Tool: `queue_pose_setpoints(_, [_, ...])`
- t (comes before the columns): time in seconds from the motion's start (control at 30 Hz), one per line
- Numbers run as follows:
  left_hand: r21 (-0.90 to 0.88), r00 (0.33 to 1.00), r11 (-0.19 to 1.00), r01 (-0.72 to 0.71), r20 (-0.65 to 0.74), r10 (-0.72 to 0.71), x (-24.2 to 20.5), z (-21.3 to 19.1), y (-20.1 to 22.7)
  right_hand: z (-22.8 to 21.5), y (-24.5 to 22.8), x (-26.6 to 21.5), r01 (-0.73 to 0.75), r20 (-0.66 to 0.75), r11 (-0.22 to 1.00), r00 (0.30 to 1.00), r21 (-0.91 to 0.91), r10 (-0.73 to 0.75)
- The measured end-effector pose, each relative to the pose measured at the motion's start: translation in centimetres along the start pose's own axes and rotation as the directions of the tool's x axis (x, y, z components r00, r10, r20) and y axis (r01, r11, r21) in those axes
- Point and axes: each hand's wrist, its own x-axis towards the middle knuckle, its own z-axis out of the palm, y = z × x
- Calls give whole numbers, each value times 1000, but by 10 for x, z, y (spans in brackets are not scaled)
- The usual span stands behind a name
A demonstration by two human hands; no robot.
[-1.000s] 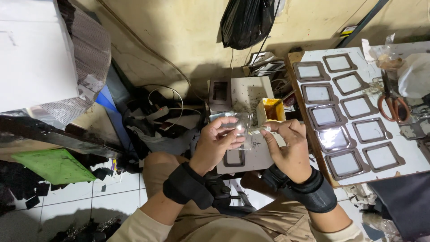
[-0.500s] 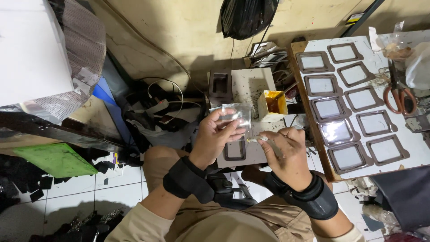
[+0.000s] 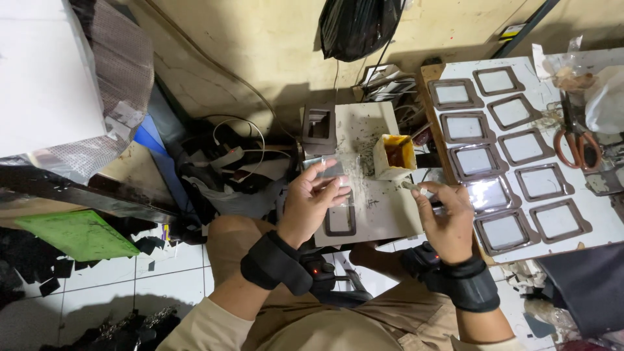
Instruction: Assembling small rectangular frames by inserting transparent plastic sheets into them.
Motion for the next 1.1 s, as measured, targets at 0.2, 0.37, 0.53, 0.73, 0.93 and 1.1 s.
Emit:
queue_pose_setpoints(0.2, [-7,999,999,40,-29,-40,7,-7,-27,25,40,-14,4,-20,985,1000,-173,-7])
queue_pose_setpoints(0.37, [-41,994,994,98,-48,-100,14,-17,-56,48,83,-32,12,-1,931,1000,-365,-14])
queue_pose_setpoints(0.53, [-30,990,992,122,-64,-124,15,-21,-63,72,117,-47,66,43,832,998,-551,-51])
queue_pose_setpoints(0.73, [-17,991,993,120,-59,-121,15,-24,-62,101,160,-61,76,47,684,997,-726,-62])
queue_pose_setpoints(0.93, [-47,989,991,123,-82,-127,13,-24,-63,118,182,-70,31,26,670,999,-742,-18])
queue_pose_setpoints(1.1, [-77,992,991,113,-52,-117,10,-25,-60,124,181,-75,30,81,774,996,-632,28])
